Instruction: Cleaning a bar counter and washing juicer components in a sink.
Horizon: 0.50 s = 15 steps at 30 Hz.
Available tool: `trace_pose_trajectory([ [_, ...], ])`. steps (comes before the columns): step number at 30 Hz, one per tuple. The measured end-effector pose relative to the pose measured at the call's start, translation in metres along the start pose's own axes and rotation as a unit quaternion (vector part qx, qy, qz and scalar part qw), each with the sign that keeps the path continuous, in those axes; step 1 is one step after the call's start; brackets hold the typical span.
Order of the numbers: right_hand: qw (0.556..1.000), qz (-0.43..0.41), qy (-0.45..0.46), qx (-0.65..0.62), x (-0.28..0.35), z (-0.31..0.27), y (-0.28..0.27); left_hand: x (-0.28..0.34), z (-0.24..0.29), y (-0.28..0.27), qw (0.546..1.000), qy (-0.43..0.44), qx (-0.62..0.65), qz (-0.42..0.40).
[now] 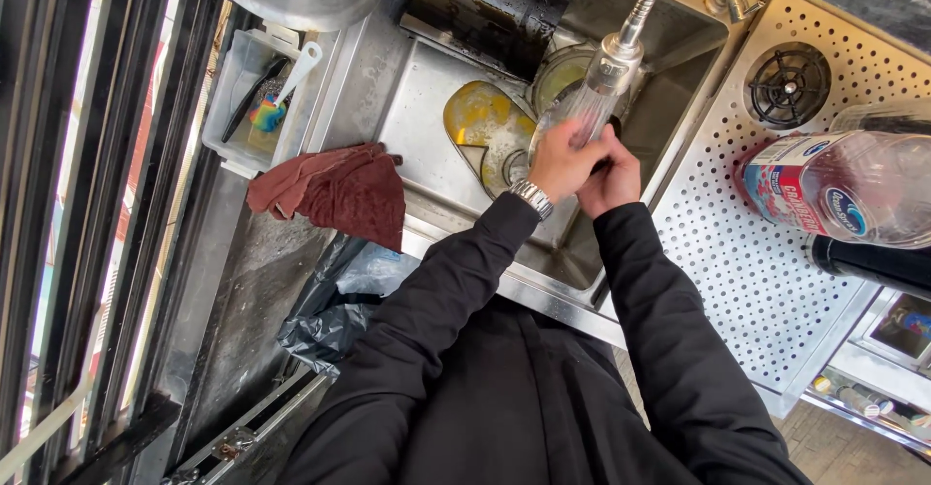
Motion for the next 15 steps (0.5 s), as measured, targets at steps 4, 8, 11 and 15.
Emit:
trace_pose_trajectory([
  [4, 0.999, 0.012, 0.023, -0.025, 0.018, -0.005, 0.045, -0.001, -0.012, -0.018, 0.978, 0.005, -0.187, 0.095],
  [8, 0.999, 0.008, 0.041, 0.024, 0.007, -0.009, 0.033, 0.004, 0.013, -0.005, 0.994, 0.078, -0.066, 0.033],
  [11, 0.999, -0.005, 0.01, 0.042, -0.003, -0.006, 0.001, -0.006, 0.006, -0.014, 0.996, -0.025, -0.037, 0.079],
  [15, 0.999, -0.041, 0.013, 0.005, 0.004, -0.008, 0.008, 0.004, 0.001, -0.024, 0.963, -0.004, -0.259, 0.074],
])
Point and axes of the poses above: each hand's wrist, its own x-axis away from the middle knuckle, its own y-axis out of the palm, z = x × y, the point moved 9 cm from there along -x, towards the middle knuckle, and after that the axes turned 1 degree about y, right-handed, at the moved point
